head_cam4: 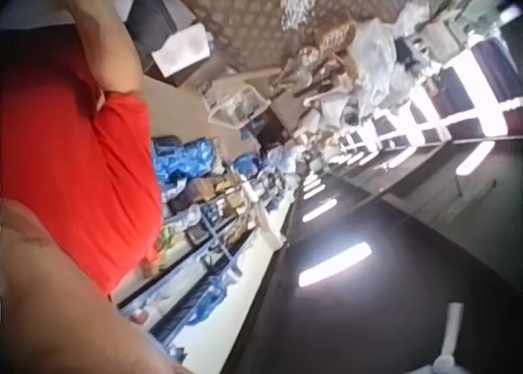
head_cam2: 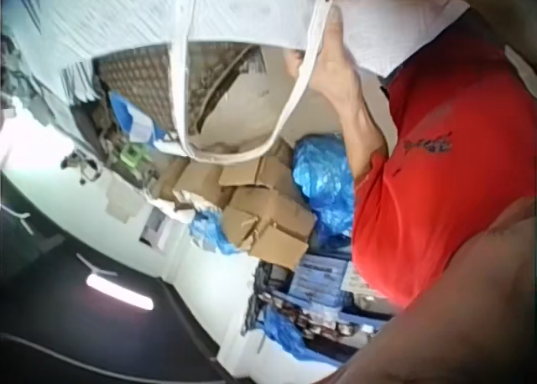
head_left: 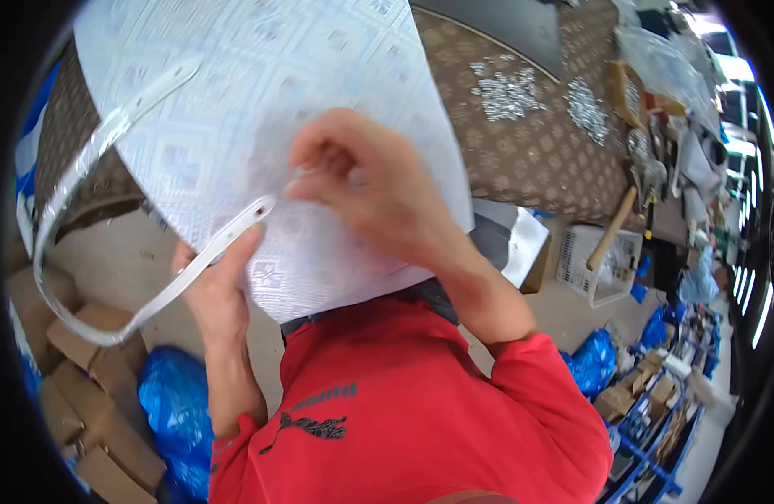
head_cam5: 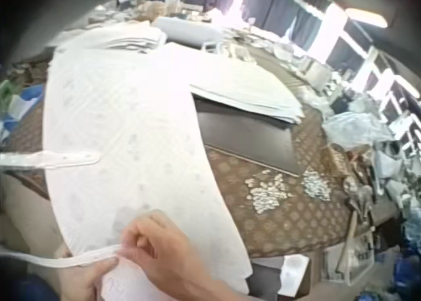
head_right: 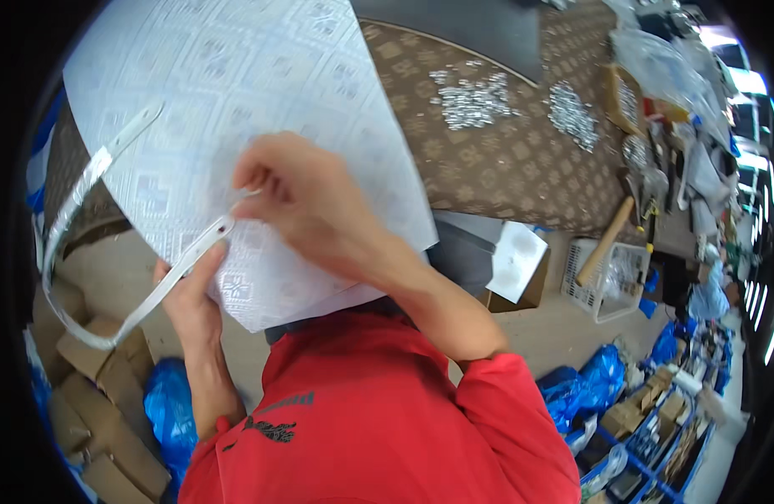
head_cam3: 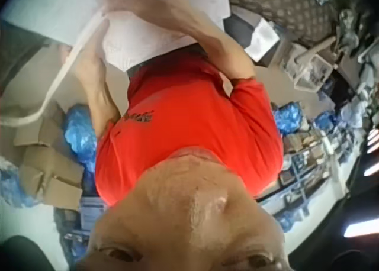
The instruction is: Attaching handles to paper shopping bags using rivets and a tool.
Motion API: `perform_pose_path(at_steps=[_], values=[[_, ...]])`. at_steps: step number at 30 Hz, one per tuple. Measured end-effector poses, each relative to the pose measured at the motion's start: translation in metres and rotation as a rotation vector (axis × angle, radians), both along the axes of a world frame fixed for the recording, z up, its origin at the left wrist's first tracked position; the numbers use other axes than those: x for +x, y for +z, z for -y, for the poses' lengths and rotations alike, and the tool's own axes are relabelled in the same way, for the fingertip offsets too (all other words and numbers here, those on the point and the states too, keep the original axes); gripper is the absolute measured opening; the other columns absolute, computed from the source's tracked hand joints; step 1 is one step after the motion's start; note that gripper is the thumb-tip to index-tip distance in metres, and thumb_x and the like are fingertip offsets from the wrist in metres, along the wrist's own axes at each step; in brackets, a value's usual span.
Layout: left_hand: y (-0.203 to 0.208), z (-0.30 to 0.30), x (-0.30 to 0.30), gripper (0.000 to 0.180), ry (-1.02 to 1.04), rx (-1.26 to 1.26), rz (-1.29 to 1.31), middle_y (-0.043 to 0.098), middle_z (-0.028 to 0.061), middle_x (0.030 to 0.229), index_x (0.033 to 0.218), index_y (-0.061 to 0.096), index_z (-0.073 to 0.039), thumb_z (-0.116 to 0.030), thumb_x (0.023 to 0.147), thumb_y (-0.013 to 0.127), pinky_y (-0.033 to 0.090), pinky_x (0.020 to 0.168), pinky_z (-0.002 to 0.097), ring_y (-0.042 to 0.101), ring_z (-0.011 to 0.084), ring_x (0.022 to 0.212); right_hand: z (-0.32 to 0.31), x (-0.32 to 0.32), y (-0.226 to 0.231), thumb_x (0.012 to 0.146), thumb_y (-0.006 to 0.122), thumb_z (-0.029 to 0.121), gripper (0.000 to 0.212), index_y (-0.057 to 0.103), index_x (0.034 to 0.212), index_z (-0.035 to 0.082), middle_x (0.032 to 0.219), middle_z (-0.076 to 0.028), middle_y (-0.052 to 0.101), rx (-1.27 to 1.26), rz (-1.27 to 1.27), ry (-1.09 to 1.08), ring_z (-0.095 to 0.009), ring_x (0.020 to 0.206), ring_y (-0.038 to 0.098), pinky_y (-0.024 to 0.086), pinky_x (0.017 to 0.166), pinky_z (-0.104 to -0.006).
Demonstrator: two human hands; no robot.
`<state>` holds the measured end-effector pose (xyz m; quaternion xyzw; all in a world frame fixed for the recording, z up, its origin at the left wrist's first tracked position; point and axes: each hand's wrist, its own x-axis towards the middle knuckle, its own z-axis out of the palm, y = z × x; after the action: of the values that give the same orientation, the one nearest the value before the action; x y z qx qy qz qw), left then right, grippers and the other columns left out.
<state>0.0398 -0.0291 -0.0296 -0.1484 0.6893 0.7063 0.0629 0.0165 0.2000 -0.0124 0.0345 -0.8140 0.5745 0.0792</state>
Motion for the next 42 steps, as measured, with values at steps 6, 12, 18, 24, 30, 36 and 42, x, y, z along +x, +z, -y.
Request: perform_pose_path(at_steps=[6,12,18,24,30,36,42], values=[[-0.012,0.022,-0.007,0.052,-0.037,0.284,0.190,0.072,0.0170,0.116,0.127,0.060,0.009,0.000,0.081,0.081,0.054,0.096,0.0354,0.070,0.0238,0.104,-0.138,0.036,0.018,0.091,0.075,0.003,0.021,0.075,0.112,0.001,0.096,0.000,0.070,0.150,0.228,-0.576,-0.008,0.088,0.063,0.050,0.081,-0.0232],[-0.021,0.034,0.000,0.055,-0.085,0.294,0.275,0.070,0.0162,0.121,0.131,0.056,0.009,-0.003,0.083,0.082,0.053,0.098,0.0342,0.069,0.0227,0.108,-0.169,0.029,-0.010,0.096,0.072,0.013,0.018,0.075,0.111,0.004,0.094,-0.004,0.071,0.551,0.142,-0.541,-0.012,0.088,0.064,0.049,0.084,-0.0257],[-0.011,0.037,0.007,0.051,-0.104,0.341,0.299,0.070,0.0139,0.119,0.131,0.056,0.007,-0.001,0.087,0.080,0.053,0.096,0.0302,0.068,0.0183,0.108,-0.170,0.014,-0.001,0.101,0.065,0.019,0.016,0.066,0.105,0.003,0.091,-0.008,0.069,1.061,0.071,-0.362,-0.018,0.085,0.064,0.051,0.081,-0.0306],[-0.011,0.032,0.010,0.050,-0.102,0.381,0.280,0.070,0.0130,0.118,0.131,0.057,0.007,-0.003,0.088,0.080,0.053,0.095,0.0305,0.067,0.0175,0.108,-0.186,0.011,0.007,0.100,0.068,0.017,0.014,0.066,0.105,0.004,0.091,-0.004,0.070,0.642,0.139,-0.458,-0.013,0.082,0.063,0.049,0.079,-0.0283],[-0.012,0.032,0.014,0.051,-0.093,0.431,0.245,0.070,0.0130,0.120,0.132,0.057,0.005,-0.002,0.087,0.079,0.053,0.096,0.0335,0.067,0.0197,0.109,-0.180,0.002,-0.004,0.097,0.072,0.017,0.018,0.071,0.109,0.004,0.093,-0.002,0.070,0.228,0.022,-0.606,-0.010,0.085,0.062,0.048,0.081,-0.0246],[-0.017,0.030,0.015,0.051,0.002,0.266,0.295,0.068,0.0138,0.125,0.133,0.057,0.005,-0.003,0.087,0.079,0.051,0.098,0.0330,0.066,0.0198,0.111,-0.173,0.014,0.005,0.093,0.075,0.013,0.025,0.076,0.117,0.005,0.094,-0.004,0.072,0.536,0.099,-0.479,-0.013,0.088,0.063,0.050,0.083,-0.0272],[-0.025,0.034,0.011,0.052,-0.064,0.244,0.255,0.068,0.0141,0.126,0.134,0.056,0.006,-0.003,0.088,0.078,0.047,0.104,0.0323,0.065,0.0199,0.115,-0.175,0.009,-0.009,0.094,0.074,0.013,0.017,0.074,0.110,0.007,0.088,-0.006,0.069,0.649,0.079,-0.454,-0.016,0.084,0.063,0.050,0.080,-0.0281]])
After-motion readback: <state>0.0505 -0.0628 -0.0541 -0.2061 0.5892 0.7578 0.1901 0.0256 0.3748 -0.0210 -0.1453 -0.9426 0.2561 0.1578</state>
